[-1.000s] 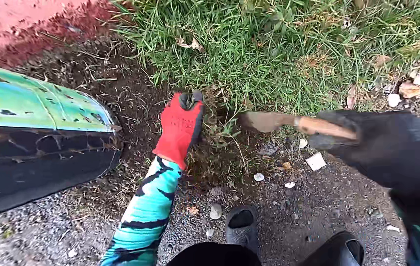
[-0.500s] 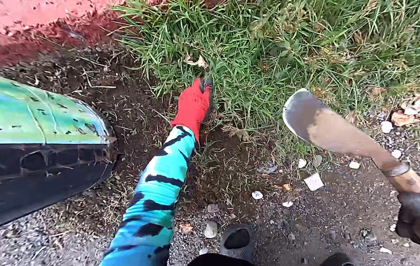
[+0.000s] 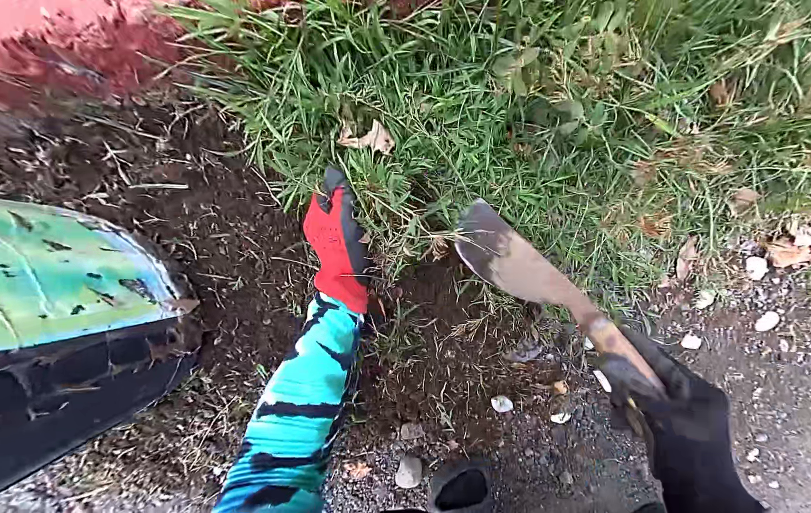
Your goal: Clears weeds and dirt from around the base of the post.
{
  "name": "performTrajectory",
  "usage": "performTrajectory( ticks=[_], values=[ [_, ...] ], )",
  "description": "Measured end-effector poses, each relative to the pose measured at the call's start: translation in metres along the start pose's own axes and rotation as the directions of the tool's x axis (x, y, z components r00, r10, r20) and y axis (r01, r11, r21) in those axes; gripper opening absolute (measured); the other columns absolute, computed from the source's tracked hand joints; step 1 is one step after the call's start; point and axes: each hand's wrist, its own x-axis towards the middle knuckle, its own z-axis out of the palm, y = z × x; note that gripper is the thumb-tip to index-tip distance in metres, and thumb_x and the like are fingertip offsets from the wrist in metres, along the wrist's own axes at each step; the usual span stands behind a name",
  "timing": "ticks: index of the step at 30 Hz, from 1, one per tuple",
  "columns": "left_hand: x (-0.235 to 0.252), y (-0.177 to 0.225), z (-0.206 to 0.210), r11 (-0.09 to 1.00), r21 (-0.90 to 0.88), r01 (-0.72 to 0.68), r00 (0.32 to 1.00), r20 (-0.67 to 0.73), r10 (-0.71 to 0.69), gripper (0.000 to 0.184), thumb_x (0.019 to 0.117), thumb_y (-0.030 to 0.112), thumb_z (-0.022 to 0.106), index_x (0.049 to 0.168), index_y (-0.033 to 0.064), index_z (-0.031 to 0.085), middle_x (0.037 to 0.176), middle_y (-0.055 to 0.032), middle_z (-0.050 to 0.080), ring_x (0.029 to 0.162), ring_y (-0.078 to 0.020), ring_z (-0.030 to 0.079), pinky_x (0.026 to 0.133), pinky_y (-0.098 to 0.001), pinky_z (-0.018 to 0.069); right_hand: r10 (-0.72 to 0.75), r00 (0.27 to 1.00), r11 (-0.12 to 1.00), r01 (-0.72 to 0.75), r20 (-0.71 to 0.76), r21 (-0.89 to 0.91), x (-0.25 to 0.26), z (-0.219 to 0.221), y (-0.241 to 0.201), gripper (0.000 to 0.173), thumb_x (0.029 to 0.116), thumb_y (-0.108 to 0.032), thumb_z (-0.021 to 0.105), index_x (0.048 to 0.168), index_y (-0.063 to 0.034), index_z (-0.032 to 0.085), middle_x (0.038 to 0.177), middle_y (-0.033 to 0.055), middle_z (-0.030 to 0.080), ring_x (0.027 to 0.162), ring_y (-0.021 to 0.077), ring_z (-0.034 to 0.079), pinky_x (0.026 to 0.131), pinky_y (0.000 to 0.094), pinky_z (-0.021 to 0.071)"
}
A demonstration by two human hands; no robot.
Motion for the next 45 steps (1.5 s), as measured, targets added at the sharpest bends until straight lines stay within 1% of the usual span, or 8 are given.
performTrajectory(
  ticks=[6,13,19,25,31,38,42,45],
  values=[
    [0.012,-0.008,-0.002,0.980,-0.195,-0.035,0.999,-0.029,0.030,0.045,0.1097,0.030,0.046,0.139,-0.0028,0.057,0.134,-0.0167,0.063,0.120,-0.0108,0.060,0.105,-0.0299,0.0471,-0.140,0.985,0.954,0.161,0.100,-0.251,0.082,0.087,-0.016,0.054,0.0895,-0.048,0.075,0.132,-0.0153,0.069,0.094,0.0080,0.073,0.076,0.0189,0.068,0.071,0.0462,0.0580],
    [0.013,-0.027,-0.010,0.967,-0.232,-0.107,0.994,0.008,0.112,0.038,0.1109,0.019,0.043,0.137,-0.0064,0.054,0.126,-0.0117,0.063,0.110,0.0021,0.057,0.098,-0.0148,0.0453,-0.067,0.995,0.992,0.073,0.067,-0.099,0.009,-0.014,-0.027,0.054,0.0859,-0.035,0.076,0.133,-0.0116,0.066,0.088,-0.0010,0.073,0.059,0.0080,0.066,0.049,0.0289,0.0591],
    [0.024,-0.026,-0.006,0.916,-0.376,-0.136,0.990,-0.017,0.140,0.036,0.1116,0.016,0.038,0.133,-0.0065,0.055,0.117,-0.0077,0.064,0.101,0.0029,0.059,0.090,-0.0162,0.0498,-0.099,0.973,0.919,0.169,0.207,-0.356,0.061,0.068,-0.025,0.050,0.0941,-0.045,0.072,0.135,-0.0166,0.067,0.102,0.0141,0.074,0.089,0.0290,0.071,0.081,0.0567,0.0565],
    [-0.011,-0.017,-0.025,0.921,-0.374,-0.108,0.983,0.096,0.154,0.031,0.1114,0.013,0.037,0.134,-0.0029,0.049,0.109,0.0005,0.060,0.095,0.0093,0.056,0.086,-0.0104,0.0489,-0.148,0.981,0.924,0.181,0.122,-0.336,0.009,-0.043,-0.038,0.055,0.0880,-0.051,0.074,0.135,-0.0224,0.067,0.095,0.0030,0.074,0.066,0.0132,0.067,0.058,0.0395,0.0593],
    [-0.071,-0.042,-0.042,0.985,0.165,-0.041,0.951,0.310,-0.012,0.044,0.1004,0.048,0.060,0.120,0.0081,0.066,0.105,-0.0175,0.069,0.094,-0.0315,0.067,0.080,-0.0579,0.0540,-0.267,0.953,0.629,0.287,0.147,-0.723,0.005,-0.113,-0.047,0.065,0.0878,-0.066,0.061,0.132,-0.0188,0.068,0.098,0.0168,0.073,0.079,0.0338,0.069,0.067,0.0619,0.0533],
    [-0.079,-0.036,-0.052,0.893,0.428,-0.140,0.886,0.457,-0.081,0.041,0.1044,0.041,0.056,0.121,0.0046,0.065,0.099,-0.0219,0.068,0.092,-0.0371,0.068,0.081,-0.0630,0.0527,-0.302,0.936,0.472,0.311,0.180,-0.825,0.015,-0.089,-0.062,0.060,0.0884,-0.065,0.055,0.123,-0.0187,0.072,0.087,0.0196,0.072,0.079,0.0440,0.069,0.063,0.0676,0.0491],
    [-0.080,0.016,-0.077,0.584,0.726,-0.364,0.800,0.564,-0.204,0.060,0.1040,0.057,0.050,0.127,0.0036,0.066,0.132,-0.0314,0.060,0.121,-0.0524,0.059,0.095,-0.0743,0.0453,-0.295,0.938,0.464,0.307,0.182,-0.831,0.015,-0.087,-0.063,0.057,0.0903,-0.063,0.054,0.121,-0.0192,0.073,0.086,0.0178,0.072,0.079,0.0418,0.070,0.063,0.0661,0.0499],
    [-0.072,0.054,-0.075,0.683,0.643,-0.346,0.897,0.441,0.039,0.068,0.1010,0.062,0.050,0.144,0.0095,0.052,0.149,-0.0333,0.045,0.128,-0.0580,0.051,0.096,-0.0789,0.0423,-0.269,0.947,0.466,0.289,0.177,-0.836,0.013,-0.087,-0.065,0.053,0.0901,-0.060,0.059,0.121,-0.0194,0.072,0.081,0.0170,0.070,0.074,0.0415,0.068,0.058,0.0652,0.0480]
  ],
)
